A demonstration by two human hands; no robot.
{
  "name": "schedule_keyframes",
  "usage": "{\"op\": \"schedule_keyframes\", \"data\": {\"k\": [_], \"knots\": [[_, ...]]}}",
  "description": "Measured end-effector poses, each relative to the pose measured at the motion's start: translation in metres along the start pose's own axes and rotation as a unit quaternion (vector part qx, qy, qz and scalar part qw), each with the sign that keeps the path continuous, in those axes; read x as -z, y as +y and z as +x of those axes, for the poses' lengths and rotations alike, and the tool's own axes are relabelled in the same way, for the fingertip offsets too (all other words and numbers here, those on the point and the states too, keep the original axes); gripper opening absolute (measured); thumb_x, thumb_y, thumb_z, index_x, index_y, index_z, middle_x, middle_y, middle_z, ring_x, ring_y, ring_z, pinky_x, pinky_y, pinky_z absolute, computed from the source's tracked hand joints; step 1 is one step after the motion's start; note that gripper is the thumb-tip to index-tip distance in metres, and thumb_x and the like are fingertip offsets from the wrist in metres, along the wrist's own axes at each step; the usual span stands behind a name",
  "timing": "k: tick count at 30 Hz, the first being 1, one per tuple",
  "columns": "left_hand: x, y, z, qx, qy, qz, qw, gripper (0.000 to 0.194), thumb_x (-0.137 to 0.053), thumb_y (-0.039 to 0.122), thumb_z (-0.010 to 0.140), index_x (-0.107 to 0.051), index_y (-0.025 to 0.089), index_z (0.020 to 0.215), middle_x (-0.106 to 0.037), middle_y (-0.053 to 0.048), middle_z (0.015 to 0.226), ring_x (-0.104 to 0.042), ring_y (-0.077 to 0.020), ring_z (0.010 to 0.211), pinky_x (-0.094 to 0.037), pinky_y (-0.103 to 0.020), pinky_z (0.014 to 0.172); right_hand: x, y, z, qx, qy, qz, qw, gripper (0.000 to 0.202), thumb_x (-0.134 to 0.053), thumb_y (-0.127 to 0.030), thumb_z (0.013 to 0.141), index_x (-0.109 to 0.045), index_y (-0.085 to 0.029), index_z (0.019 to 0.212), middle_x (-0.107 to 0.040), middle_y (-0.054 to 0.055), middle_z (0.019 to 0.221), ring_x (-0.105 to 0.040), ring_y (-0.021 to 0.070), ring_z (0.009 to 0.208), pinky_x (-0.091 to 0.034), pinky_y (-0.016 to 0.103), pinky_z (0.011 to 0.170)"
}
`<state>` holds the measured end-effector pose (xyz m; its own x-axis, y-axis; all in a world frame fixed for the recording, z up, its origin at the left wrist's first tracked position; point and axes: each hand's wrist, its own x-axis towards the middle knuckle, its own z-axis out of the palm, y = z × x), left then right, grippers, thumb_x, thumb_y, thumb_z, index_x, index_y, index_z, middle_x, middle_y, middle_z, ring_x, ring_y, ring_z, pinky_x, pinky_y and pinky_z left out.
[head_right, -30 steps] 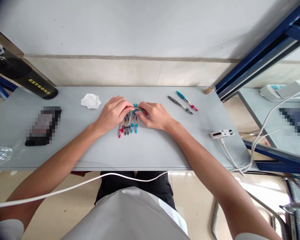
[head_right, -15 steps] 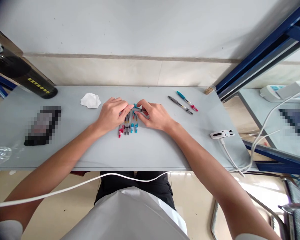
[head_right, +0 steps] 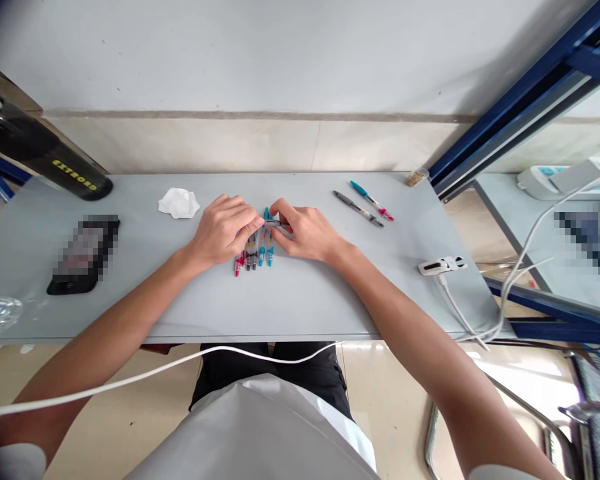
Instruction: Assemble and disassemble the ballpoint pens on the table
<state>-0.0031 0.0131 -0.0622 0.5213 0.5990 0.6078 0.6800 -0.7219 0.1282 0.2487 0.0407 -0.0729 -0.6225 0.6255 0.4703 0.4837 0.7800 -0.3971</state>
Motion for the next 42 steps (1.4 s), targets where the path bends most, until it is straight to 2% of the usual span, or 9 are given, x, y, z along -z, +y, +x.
{"op": "schedule_keyframes", "data": {"k": [7, 9, 11, 14, 17, 26, 29, 33, 42], "knots": [[-0.002, -0.001, -0.001, 0.079, 0.052, -0.065, 0.993, 0.064, -0.034, 0.048, 0.128, -0.029, 0.025, 0.068, -0.036, 0.001, 0.056, -0.041, -0.0196, 0.058, -0.036, -0.043, 0.070, 0.003, -0.002, 0.000, -0.003, 0.006, -0.012, 1.000, 0.024, -0.063, -0.049, 0.112, -0.059, -0.025, 0.119, -0.072, 0.002, 0.089, -0.056, 0.0191, 0.066, -0.041, 0.033, 0.066], [0.000, -0.005, -0.001, 0.074, 0.046, -0.066, 0.994, 0.061, -0.037, 0.051, 0.127, -0.045, 0.025, 0.073, -0.051, 0.000, 0.063, -0.052, -0.0200, 0.063, -0.041, -0.043, 0.074, 0.005, 0.001, 0.001, -0.006, 0.011, -0.004, 1.000, 0.026, -0.062, -0.051, 0.113, -0.059, -0.025, 0.119, -0.072, 0.003, 0.089, -0.058, 0.0196, 0.068, -0.043, 0.033, 0.067], [0.002, -0.007, -0.001, 0.049, 0.028, -0.056, 0.997, 0.046, -0.046, 0.057, 0.124, -0.067, 0.024, 0.100, -0.071, -0.004, 0.084, -0.067, -0.0232, 0.079, -0.047, -0.043, 0.082, 0.008, 0.004, 0.001, -0.010, 0.013, 0.000, 1.000, 0.025, -0.061, -0.049, 0.113, -0.059, -0.025, 0.117, -0.071, 0.003, 0.087, -0.056, 0.0192, 0.067, -0.043, 0.034, 0.067], [0.001, -0.006, -0.001, 0.006, -0.005, -0.026, 1.000, 0.036, -0.050, 0.052, 0.124, -0.071, 0.024, 0.133, -0.081, -0.009, 0.107, -0.074, -0.0277, 0.096, -0.049, -0.045, 0.088, 0.009, 0.006, 0.001, -0.006, 0.004, 0.005, 1.000, 0.018, -0.061, -0.043, 0.111, -0.057, -0.025, 0.115, -0.072, 0.003, 0.088, -0.055, 0.0192, 0.066, -0.042, 0.034, 0.066], [-0.001, -0.003, 0.000, -0.006, -0.013, 0.001, 1.000, 0.035, -0.042, 0.040, 0.126, -0.073, 0.024, 0.120, -0.081, -0.008, 0.101, -0.071, -0.0273, 0.091, -0.045, -0.046, 0.083, 0.008, 0.005, 0.001, 0.001, -0.011, 0.019, 1.000, 0.013, -0.060, -0.037, 0.110, -0.057, -0.025, 0.115, -0.074, 0.004, 0.092, -0.059, 0.0201, 0.070, -0.044, 0.034, 0.068], [-0.001, -0.004, -0.002, 0.057, 0.027, -0.032, 0.997, 0.059, -0.037, 0.046, 0.127, -0.046, 0.025, 0.073, -0.058, -0.002, 0.064, -0.054, -0.0226, 0.068, -0.040, -0.045, 0.073, 0.012, -0.004, 0.002, 0.023, -0.044, 0.006, 0.999, 0.025, -0.047, -0.044, 0.121, -0.062, -0.024, 0.118, -0.075, 0.007, 0.100, -0.064, 0.0211, 0.076, -0.039, 0.036, 0.068], [-0.001, -0.006, -0.002, 0.058, 0.020, -0.033, 0.998, 0.055, -0.043, 0.051, 0.126, -0.062, 0.024, 0.082, -0.071, -0.005, 0.078, -0.064, -0.0241, 0.079, -0.046, -0.045, 0.079, 0.012, -0.001, 0.002, 0.028, -0.046, -0.002, 0.999, 0.027, -0.045, -0.044, 0.122, -0.063, -0.024, 0.121, -0.076, 0.008, 0.105, -0.064, 0.0216, 0.078, -0.039, 0.037, 0.069], [-0.001, -0.009, -0.002, 0.008, -0.001, -0.015, 1.000, 0.038, -0.057, 0.056, 0.121, -0.076, 0.023, 0.128, -0.083, -0.011, 0.114, -0.073, -0.0294, 0.104, -0.051, -0.047, 0.091, 0.011, 0.003, 0.002, 0.039, -0.048, -0.013, 0.998, 0.032, -0.041, -0.046, 0.125, -0.065, -0.024, 0.123, -0.076, 0.009, 0.106, -0.059, 0.0217, 0.077, -0.039, 0.037, 0.069], [-0.001, -0.012, -0.001, 0.001, -0.002, 0.012, 1.000, 0.035, -0.056, 0.048, 0.123, -0.080, 0.026, 0.113, -0.083, -0.006, 0.094, -0.072, -0.0290, 0.092, -0.045, -0.048, 0.085, 0.010, -0.001, 0.003, 0.038, -0.020, -0.024, 0.999, 0.032, -0.043, -0.044, 0.126, -0.068, -0.023, 0.125, -0.079, 0.009, 0.111, -0.059, 0.0205, 0.076, -0.040, 0.037, 0.068]]}}
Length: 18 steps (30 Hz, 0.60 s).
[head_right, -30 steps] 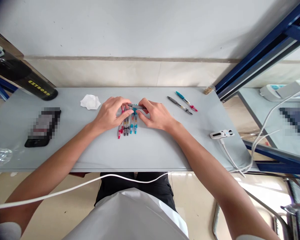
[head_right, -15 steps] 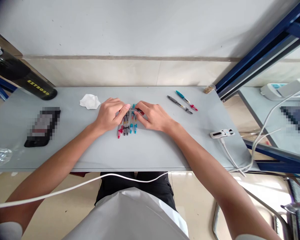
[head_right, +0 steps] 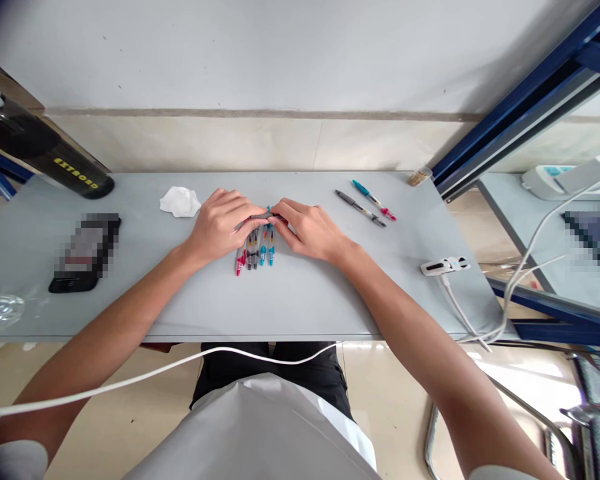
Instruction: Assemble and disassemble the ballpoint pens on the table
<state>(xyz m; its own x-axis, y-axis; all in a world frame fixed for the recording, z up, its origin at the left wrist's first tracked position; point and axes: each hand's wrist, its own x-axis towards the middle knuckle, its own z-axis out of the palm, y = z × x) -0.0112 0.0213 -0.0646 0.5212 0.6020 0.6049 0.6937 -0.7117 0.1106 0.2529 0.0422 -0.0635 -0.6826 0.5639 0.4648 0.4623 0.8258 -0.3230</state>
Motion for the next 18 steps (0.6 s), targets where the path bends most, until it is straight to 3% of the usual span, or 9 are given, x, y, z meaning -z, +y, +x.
{"op": "schedule_keyframes", "data": {"k": [12, 18], "knots": [[0.0023, 0.0027, 0.0004, 0.035, -0.001, -0.081, 0.996, 0.048, -0.048, 0.053, 0.124, -0.076, 0.024, 0.098, -0.071, -0.002, 0.076, -0.063, -0.0219, 0.073, -0.048, -0.044, 0.091, 0.0022, 0.0010, 0.0018, 0.046, 0.009, -0.084, 0.995, 0.040, -0.037, -0.041, 0.128, -0.071, -0.021, 0.121, -0.076, 0.007, 0.104, -0.059, 0.0176, 0.074, -0.036, 0.035, 0.062], [0.0065, 0.0057, 0.0004, 0.068, -0.031, -0.146, 0.986, 0.040, -0.046, 0.049, 0.124, -0.073, 0.025, 0.105, -0.077, -0.001, 0.085, -0.067, -0.0208, 0.076, -0.049, -0.042, 0.099, 0.0014, 0.0012, 0.0018, 0.058, -0.005, -0.103, 0.993, 0.037, -0.039, -0.041, 0.128, -0.069, -0.021, 0.123, -0.075, 0.007, 0.105, -0.058, 0.0178, 0.074, -0.035, 0.035, 0.062]]}}
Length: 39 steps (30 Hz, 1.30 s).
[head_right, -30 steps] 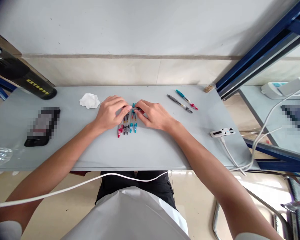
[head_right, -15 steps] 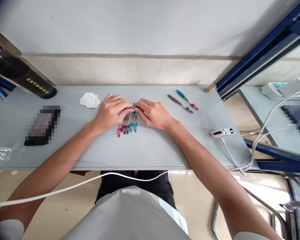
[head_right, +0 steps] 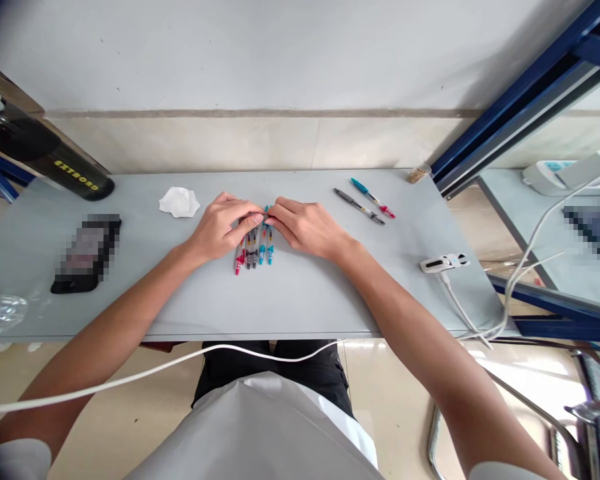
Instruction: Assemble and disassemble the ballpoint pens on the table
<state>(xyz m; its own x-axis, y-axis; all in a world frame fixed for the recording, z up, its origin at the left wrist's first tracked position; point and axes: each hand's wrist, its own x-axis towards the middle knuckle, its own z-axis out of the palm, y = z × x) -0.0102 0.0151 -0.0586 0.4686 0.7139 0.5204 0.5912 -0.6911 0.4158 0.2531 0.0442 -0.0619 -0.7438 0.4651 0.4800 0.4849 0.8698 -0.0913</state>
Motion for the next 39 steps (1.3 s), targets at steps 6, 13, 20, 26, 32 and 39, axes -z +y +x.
{"op": "schedule_keyframes", "data": {"k": [6, 13, 20, 26, 32, 39], "knots": [[0.002, 0.007, 0.003, 0.046, 0.003, -0.051, 0.998, 0.056, -0.044, 0.052, 0.123, -0.036, 0.023, 0.075, -0.056, 0.003, 0.063, -0.058, -0.0188, 0.067, -0.048, -0.042, 0.095, -0.001, -0.002, 0.000, 0.006, -0.005, -0.013, 1.000, 0.037, -0.039, -0.041, 0.128, -0.069, -0.021, 0.120, -0.073, 0.006, 0.102, -0.055, 0.0173, 0.071, -0.033, 0.034, 0.061], [0.005, 0.010, 0.004, 0.109, -0.025, -0.102, 0.988, 0.065, -0.044, 0.056, 0.123, -0.042, 0.024, 0.067, -0.054, 0.003, 0.054, -0.069, -0.0204, 0.069, -0.052, -0.042, 0.097, 0.000, -0.004, 0.000, 0.014, -0.005, -0.018, 1.000, 0.038, -0.038, -0.041, 0.128, -0.070, -0.020, 0.123, -0.074, 0.006, 0.102, -0.059, 0.0171, 0.074, -0.035, 0.034, 0.061], [-0.003, -0.004, 0.001, -0.103, 0.025, 0.118, 0.987, 0.036, -0.067, 0.056, 0.117, -0.073, 0.023, 0.130, -0.083, -0.007, 0.103, -0.073, -0.0270, 0.091, -0.047, -0.044, 0.087, 0.005, 0.002, -0.004, -0.018, -0.001, 0.012, 1.000, 0.039, -0.038, -0.041, 0.127, -0.069, -0.021, 0.113, -0.069, 0.004, 0.089, -0.041, 0.0172, 0.062, -0.028, 0.035, 0.058], [-0.008, -0.004, 0.002, -0.117, 0.051, 0.153, 0.980, 0.028, -0.057, 0.037, 0.123, -0.074, 0.025, 0.105, -0.079, -0.002, 0.083, -0.068, -0.0236, 0.079, -0.045, -0.044, 0.085, 0.004, -0.001, -0.004, -0.030, -0.021, 0.051, 0.998, 0.046, -0.034, -0.044, 0.127, -0.067, -0.021, 0.106, -0.064, 0.003, 0.083, -0.041, 0.0175, 0.064, -0.028, 0.035, 0.060], [-0.004, 0.000, 0.002, -0.043, 0.038, 0.051, 0.997, 0.049, -0.045, 0.043, 0.125, -0.058, 0.024, 0.081, -0.064, 0.001, 0.068, -0.056, -0.0195, 0.065, -0.047, -0.044, 0.087, 0.005, -0.003, -0.002, -0.020, -0.016, 0.033, 0.999, 0.043, -0.034, -0.042, 0.128, -0.070, -0.020, 0.116, -0.068, 0.004, 0.092, -0.038, 0.0172, 0.064, -0.028, 0.035, 0.059], [0.002, 0.004, 0.002, 0.021, -0.004, -0.015, 1.000, 0.054, -0.048, 0.050, 0.124, -0.061, 0.023, 0.079, -0.072, 0.001, 0.071, -0.061, -0.0195, 0.069, -0.048, -0.043, 0.094, 0.006, -0.003, -0.001, -0.015, -0.030, 0.028, 0.999, 0.040, -0.036, -0.040, 0.127, -0.070, -0.021, 0.121, -0.070, 0.005, 0.096, -0.041, 0.0177, 0.065, -0.028, 0.034, 0.060]]}}
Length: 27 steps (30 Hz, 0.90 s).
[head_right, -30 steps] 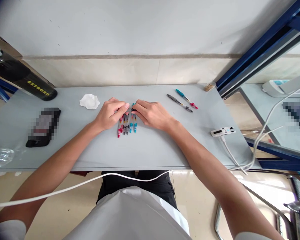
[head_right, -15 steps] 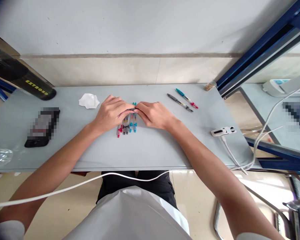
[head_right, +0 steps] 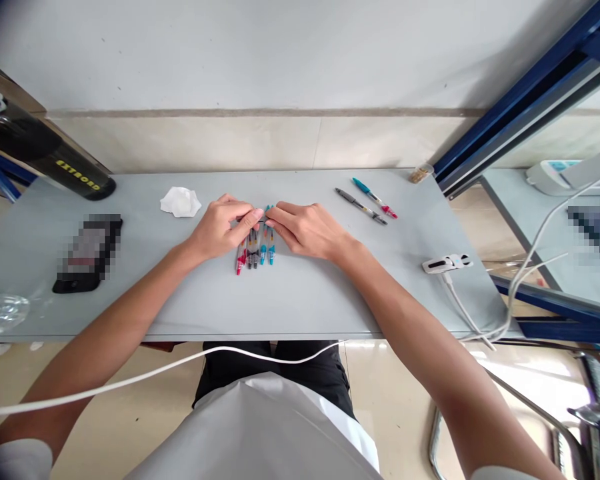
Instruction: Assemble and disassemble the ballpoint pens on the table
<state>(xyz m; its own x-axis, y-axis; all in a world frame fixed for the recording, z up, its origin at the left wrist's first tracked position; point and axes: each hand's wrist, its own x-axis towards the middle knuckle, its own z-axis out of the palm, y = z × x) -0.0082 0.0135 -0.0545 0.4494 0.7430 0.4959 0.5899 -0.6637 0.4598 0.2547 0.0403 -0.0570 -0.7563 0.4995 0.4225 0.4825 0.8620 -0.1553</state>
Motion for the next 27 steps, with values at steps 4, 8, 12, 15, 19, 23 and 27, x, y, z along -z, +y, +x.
{"op": "schedule_keyframes", "data": {"k": [4, 8, 12, 15, 19, 23, 27], "knots": [[-0.004, -0.006, 0.000, -0.087, 0.012, 0.110, 0.990, 0.037, -0.064, 0.060, 0.118, -0.076, 0.025, 0.117, -0.083, -0.007, 0.098, -0.073, -0.0274, 0.090, -0.046, -0.045, 0.088, 0.000, 0.004, -0.002, -0.011, -0.005, 0.027, 1.000, 0.039, -0.037, -0.040, 0.126, -0.068, -0.021, 0.112, -0.068, 0.004, 0.088, -0.041, 0.0182, 0.064, -0.029, 0.035, 0.062], [-0.007, -0.004, 0.001, -0.091, 0.011, 0.146, 0.985, 0.033, -0.055, 0.047, 0.123, -0.079, 0.027, 0.110, -0.081, -0.006, 0.089, -0.072, -0.0275, 0.087, -0.045, -0.047, 0.088, -0.001, 0.003, -0.002, -0.024, -0.001, 0.048, 0.999, 0.041, -0.037, -0.043, 0.126, -0.067, -0.022, 0.108, -0.067, 0.004, 0.085, -0.045, 0.0187, 0.065, -0.029, 0.035, 0.063], [-0.001, -0.002, 0.001, -0.072, 0.016, 0.119, 0.990, 0.042, -0.047, 0.045, 0.124, -0.080, 0.026, 0.105, -0.080, -0.006, 0.085, -0.070, -0.0257, 0.081, -0.047, -0.048, 0.093, 0.001, 0.004, -0.002, -0.022, 0.025, 0.030, 0.999, 0.039, -0.039, -0.043, 0.126, -0.069, -0.022, 0.111, -0.070, 0.005, 0.088, -0.047, 0.0182, 0.065, -0.029, 0.034, 0.061], [0.006, -0.004, 0.001, -0.047, 0.011, 0.080, 0.996, 0.046, -0.040, 0.045, 0.125, -0.082, 0.026, 0.118, -0.079, -0.005, 0.085, -0.069, -0.0242, 0.077, -0.049, -0.047, 0.097, 0.004, 0.009, -0.002, -0.022, 0.035, 0.009, 0.999, 0.036, -0.041, -0.039, 0.125, -0.071, -0.022, 0.117, -0.074, 0.005, 0.095, -0.049, 0.0178, 0.066, -0.029, 0.035, 0.060], [0.013, -0.009, 0.002, -0.021, -0.002, 0.039, 0.999, 0.045, -0.042, 0.045, 0.125, -0.083, 0.026, 0.125, -0.083, -0.005, 0.094, -0.072, -0.0238, 0.083, -0.048, -0.045, 0.098, 0.010, 0.016, -0.003, -0.026, 0.029, -0.028, 0.999, 0.037, -0.038, -0.034, 0.125, -0.073, -0.023, 0.127, -0.075, 0.007, 0.102, -0.052, 0.0186, 0.068, -0.030, 0.034, 0.060], [0.017, -0.012, 0.003, -0.015, 0.003, 0.037, 0.999, 0.041, -0.045, 0.044, 0.123, -0.082, 0.026, 0.119, -0.084, -0.004, 0.096, -0.072, -0.0238, 0.084, -0.048, -0.044, 0.097, 0.012, 0.021, -0.004, -0.045, 0.035, -0.051, 0.997, 0.034, -0.040, -0.035, 0.124, -0.072, -0.025, 0.129, -0.074, 0.007, 0.107, -0.052, 0.0186, 0.067, -0.030, 0.034, 0.060], [0.020, -0.013, 0.004, -0.013, 0.016, 0.039, 0.999, 0.036, -0.047, 0.041, 0.122, -0.080, 0.027, 0.118, -0.083, -0.003, 0.094, -0.071, -0.0239, 0.085, -0.048, -0.044, 0.097, 0.015, 0.025, -0.005, -0.064, 0.036, -0.044, 0.996, 0.029, -0.042, -0.035, 0.123, -0.070, -0.026, 0.126, -0.074, 0.007, 0.108, -0.049, 0.0177, 0.064, -0.029, 0.034, 0.060]]}}
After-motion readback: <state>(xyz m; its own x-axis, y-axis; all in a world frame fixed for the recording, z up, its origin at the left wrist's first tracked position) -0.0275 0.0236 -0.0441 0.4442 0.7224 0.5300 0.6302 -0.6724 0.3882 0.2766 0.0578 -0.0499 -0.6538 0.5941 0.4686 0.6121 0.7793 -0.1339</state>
